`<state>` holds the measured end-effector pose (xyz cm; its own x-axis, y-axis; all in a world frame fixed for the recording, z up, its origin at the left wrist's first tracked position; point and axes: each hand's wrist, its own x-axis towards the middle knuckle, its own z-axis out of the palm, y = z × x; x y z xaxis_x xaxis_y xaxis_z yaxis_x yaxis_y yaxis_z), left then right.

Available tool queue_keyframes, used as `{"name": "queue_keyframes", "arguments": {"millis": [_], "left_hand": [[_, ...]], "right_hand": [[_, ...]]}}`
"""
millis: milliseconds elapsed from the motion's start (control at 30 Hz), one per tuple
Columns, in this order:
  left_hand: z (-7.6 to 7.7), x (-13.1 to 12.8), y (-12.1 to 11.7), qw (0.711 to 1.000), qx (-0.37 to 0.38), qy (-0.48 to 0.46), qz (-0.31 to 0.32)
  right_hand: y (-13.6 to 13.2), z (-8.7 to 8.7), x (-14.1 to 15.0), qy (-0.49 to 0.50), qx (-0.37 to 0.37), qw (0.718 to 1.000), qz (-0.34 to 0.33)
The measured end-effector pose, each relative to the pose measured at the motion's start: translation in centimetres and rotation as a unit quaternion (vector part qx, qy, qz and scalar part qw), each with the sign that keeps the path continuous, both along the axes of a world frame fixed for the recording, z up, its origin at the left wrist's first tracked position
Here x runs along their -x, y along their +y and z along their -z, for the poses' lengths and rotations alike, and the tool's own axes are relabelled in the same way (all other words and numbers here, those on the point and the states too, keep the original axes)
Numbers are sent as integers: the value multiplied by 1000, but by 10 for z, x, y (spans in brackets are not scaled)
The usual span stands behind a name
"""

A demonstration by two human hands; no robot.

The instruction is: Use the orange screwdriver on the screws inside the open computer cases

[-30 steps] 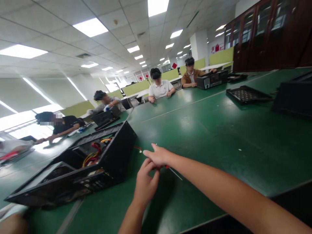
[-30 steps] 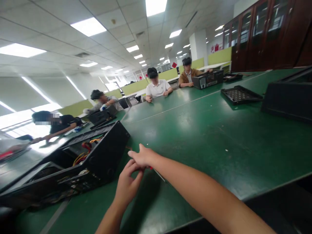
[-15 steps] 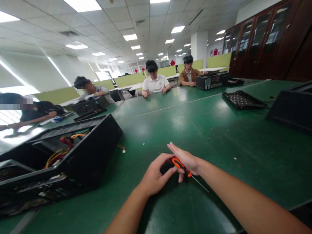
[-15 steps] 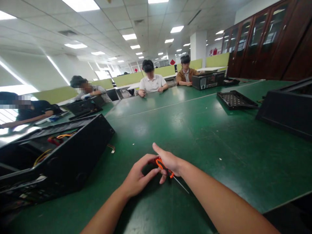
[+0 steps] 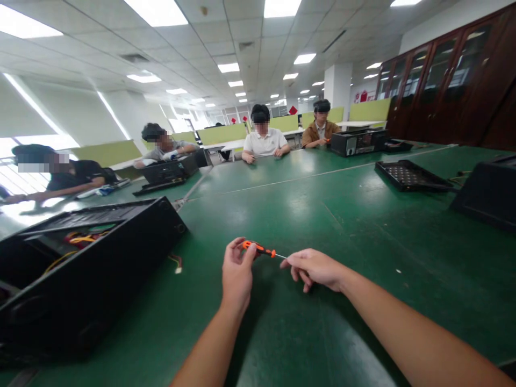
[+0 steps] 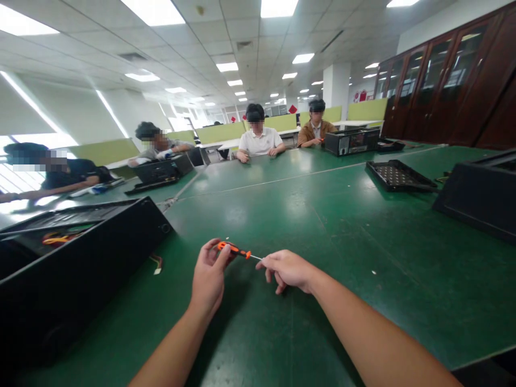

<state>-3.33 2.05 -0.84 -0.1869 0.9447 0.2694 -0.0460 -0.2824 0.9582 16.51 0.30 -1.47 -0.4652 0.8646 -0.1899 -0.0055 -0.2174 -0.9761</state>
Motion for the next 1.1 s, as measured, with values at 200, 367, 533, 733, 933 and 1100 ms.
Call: {"name": "queue_keyframes", "arguments": {"millis": [200, 367, 533, 733, 933, 1100], "left_hand": [[7, 7, 3, 996, 40, 81, 25], [5, 2, -6, 962, 48, 236, 129], [0, -1, -14, 943, 18, 305, 135], [-12, 2, -17, 944, -28, 316, 93], [-16, 9, -19, 925, -87, 364, 68], [-15, 7, -19, 915, -100, 379, 92]], "right_hand": [[11, 3, -12, -79, -95, 989, 84], [16, 0, -30, -158, -160, 966, 125], [12, -4, -35, -166, -218, 954, 120], [12, -5, -36, -169, -272, 941, 108], [8, 3, -37, -257, -374, 890, 47], [-3, 3, -26, -284, -412, 865, 47]]}}
